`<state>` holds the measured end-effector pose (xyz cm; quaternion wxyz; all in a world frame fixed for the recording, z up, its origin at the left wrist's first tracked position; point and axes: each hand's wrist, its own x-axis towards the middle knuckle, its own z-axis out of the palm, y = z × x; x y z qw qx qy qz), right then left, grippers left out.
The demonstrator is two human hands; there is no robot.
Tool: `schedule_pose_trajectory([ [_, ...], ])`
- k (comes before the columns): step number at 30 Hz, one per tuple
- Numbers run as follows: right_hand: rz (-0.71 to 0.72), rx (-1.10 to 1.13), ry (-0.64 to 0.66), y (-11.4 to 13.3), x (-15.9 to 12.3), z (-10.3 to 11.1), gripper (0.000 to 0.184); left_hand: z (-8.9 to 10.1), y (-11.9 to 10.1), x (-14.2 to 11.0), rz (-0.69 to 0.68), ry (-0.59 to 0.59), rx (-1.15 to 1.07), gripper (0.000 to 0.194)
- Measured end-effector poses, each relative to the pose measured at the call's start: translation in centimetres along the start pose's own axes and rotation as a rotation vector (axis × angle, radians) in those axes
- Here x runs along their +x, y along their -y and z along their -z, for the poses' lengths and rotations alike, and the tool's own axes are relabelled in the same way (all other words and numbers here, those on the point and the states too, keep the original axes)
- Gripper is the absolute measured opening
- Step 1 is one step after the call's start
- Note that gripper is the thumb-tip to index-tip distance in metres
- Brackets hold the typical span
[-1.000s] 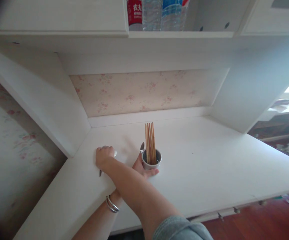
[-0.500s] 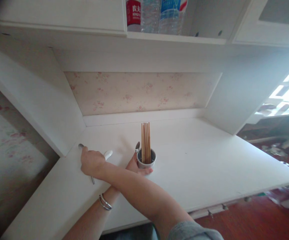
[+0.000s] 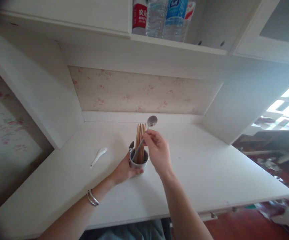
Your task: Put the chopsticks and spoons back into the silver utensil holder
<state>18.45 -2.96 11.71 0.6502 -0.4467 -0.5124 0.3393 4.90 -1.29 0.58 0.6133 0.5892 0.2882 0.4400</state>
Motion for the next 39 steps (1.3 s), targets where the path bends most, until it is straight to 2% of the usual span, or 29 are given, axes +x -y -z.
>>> schedule_pose_trajectory([
  [2, 0.004, 0.000, -0.081, -0.8, 0.8, 1.7, 0.026, -0.1, -0.2, 0.0, -0.013, 0.003, 0.031, 0.073],
  [5, -0.041, -0.066, -0.091, -2.8, 1.1, 2.9, 0.027, -0.3, -0.3, -0.1, -0.027, 0.025, 0.005, 0.071],
  [8, -0.103, -0.136, -0.061, -4.7, 0.6, 3.0, 0.030, -0.4, -0.4, 0.0, -0.024, 0.021, -0.031, 0.074],
  [13, -0.110, -0.249, -0.053, -6.7, -0.6, 2.7, 0.032, -0.3, 0.2, 0.4, -0.032, 0.029, -0.032, 0.076],
  [17, -0.142, -0.236, -0.010, -8.3, -1.3, 2.9, 0.034, -0.2, 0.9, 0.5, -0.048, 0.017, -0.013, 0.078],
  [21, -0.166, -0.187, 0.006, -9.7, -1.9, 3.1, 0.035, -0.2, 0.5, 0.4, -0.066, 0.013, 0.015, 0.077],
  [24, -0.173, -0.064, 0.119, -10.1, -2.9, 3.2, 0.041, -0.5, -0.4, 0.3, -0.070, 0.017, 0.044, 0.076],
  [27, -0.206, 0.049, 0.306, -10.2, -4.1, 3.1, 0.064, -0.7, -1.5, 0.1, -0.077, 0.074, 0.096, 0.067],
  [29, -0.222, 0.087, 0.373, -10.2, -4.7, 3.0, 0.073, -0.3, -2.0, -0.3, -0.085, 0.102, 0.194, 0.063],
  [31, -0.212, 0.094, 0.387, -10.2, -5.0, 3.0, 0.072, 0.7, -2.4, -0.8, -0.079, 0.073, 0.354, 0.073],
  [33, -0.200, 0.078, 0.372, -10.2, -5.0, 3.0, 0.068, 2.7, -2.8, -1.5, -0.033, -0.012, 0.555, 0.079],
  [36, -0.210, 0.039, 0.359, -10.3, -5.0, 3.1, 0.069, 6.6, -3.6, -2.3, 0.093, -0.158, 0.847, 0.044],
  [39, -0.190, -0.022, 0.347, -10.6, -5.0, 3.2, 0.073, 10.6, -4.5, -2.8, 0.148, -0.347, 1.173, 0.029],
])
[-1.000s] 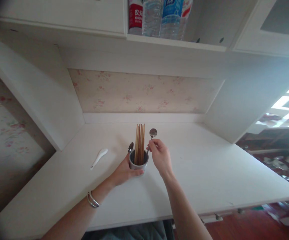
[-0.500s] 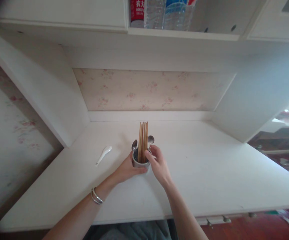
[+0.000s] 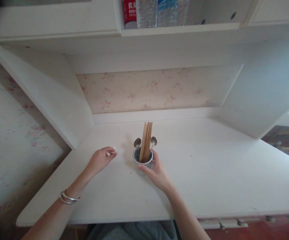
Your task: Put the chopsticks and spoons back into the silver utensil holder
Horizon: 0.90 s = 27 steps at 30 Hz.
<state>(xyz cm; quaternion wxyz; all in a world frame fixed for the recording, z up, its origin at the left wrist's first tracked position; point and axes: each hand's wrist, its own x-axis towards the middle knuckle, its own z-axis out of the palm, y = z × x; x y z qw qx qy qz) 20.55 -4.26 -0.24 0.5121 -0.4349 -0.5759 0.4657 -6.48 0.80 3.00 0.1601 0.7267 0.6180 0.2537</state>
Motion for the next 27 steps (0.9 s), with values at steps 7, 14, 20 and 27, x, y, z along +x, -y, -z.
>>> schedule_pose_trajectory([
  [7, 0.054, -0.059, -0.057, -1.1, 0.3, -0.2, 0.073, 1.3, 3.8, 1.4, 0.141, 0.135, 0.392, 0.031],
  [14, 0.042, -0.044, -0.063, -0.7, 0.2, -0.3, 0.070, 0.5, 4.2, 2.2, 0.042, 0.210, 0.528, 0.033],
  [20, 0.032, -0.036, -0.064, -0.5, 0.1, -0.5, 0.069, 1.0, 3.8, 2.7, 0.032, 0.235, 0.613, 0.036],
  [27, 0.010, -0.032, -0.058, -0.2, 0.0, -0.5, 0.069, 1.8, 0.6, 3.0, -0.025, 0.162, 0.381, 0.041],
])
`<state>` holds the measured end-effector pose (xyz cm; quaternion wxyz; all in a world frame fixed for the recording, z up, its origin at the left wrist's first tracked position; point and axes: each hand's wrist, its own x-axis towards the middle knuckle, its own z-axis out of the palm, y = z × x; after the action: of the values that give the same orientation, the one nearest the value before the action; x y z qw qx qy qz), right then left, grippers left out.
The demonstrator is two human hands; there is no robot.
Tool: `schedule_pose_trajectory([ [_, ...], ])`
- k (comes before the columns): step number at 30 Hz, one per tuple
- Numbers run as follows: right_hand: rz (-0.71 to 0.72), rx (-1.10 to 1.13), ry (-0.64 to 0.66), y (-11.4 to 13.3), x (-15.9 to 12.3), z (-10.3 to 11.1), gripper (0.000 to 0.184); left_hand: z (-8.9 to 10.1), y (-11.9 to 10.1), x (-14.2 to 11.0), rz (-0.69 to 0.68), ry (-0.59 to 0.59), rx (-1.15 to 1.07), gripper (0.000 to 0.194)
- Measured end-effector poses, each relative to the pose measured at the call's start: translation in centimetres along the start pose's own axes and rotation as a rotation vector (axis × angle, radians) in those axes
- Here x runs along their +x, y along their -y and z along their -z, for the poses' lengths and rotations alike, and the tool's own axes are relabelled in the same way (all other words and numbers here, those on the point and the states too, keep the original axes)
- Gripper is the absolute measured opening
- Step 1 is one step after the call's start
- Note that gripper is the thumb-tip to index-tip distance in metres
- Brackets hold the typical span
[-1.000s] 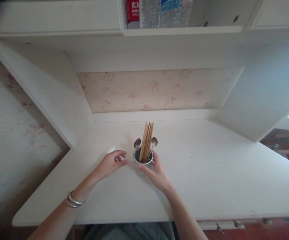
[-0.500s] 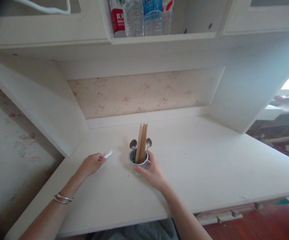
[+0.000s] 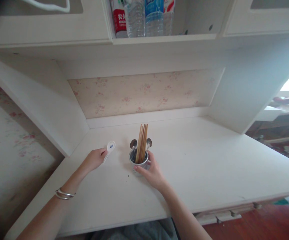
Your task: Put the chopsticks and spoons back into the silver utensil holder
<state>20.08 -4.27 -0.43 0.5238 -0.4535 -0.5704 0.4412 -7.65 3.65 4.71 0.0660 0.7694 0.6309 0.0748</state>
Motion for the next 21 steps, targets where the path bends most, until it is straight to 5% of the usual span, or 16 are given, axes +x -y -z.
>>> schedule_pose_trajectory([
  [5, 0.016, -0.016, -0.019, -0.1, -0.1, 0.0, 0.073, 2.9, -5.3, -1.4, -0.140, -0.070, -0.699, 0.036],
  [9, 0.036, -0.026, -0.023, 0.0, -0.1, -0.1, 0.073, 4.2, -9.2, -1.9, -0.230, -0.146, -0.885, 0.031],
  [14, 0.061, -0.004, -0.016, 0.4, -0.1, -0.2, 0.070, 2.8, -12.6, -1.6, -0.255, -0.238, -0.887, 0.029],
  [21, 0.074, -0.036, -0.022, 0.4, -0.1, -0.2, 0.060, -0.5, -14.2, -2.3, -0.293, -0.230, -0.460, 0.031],
])
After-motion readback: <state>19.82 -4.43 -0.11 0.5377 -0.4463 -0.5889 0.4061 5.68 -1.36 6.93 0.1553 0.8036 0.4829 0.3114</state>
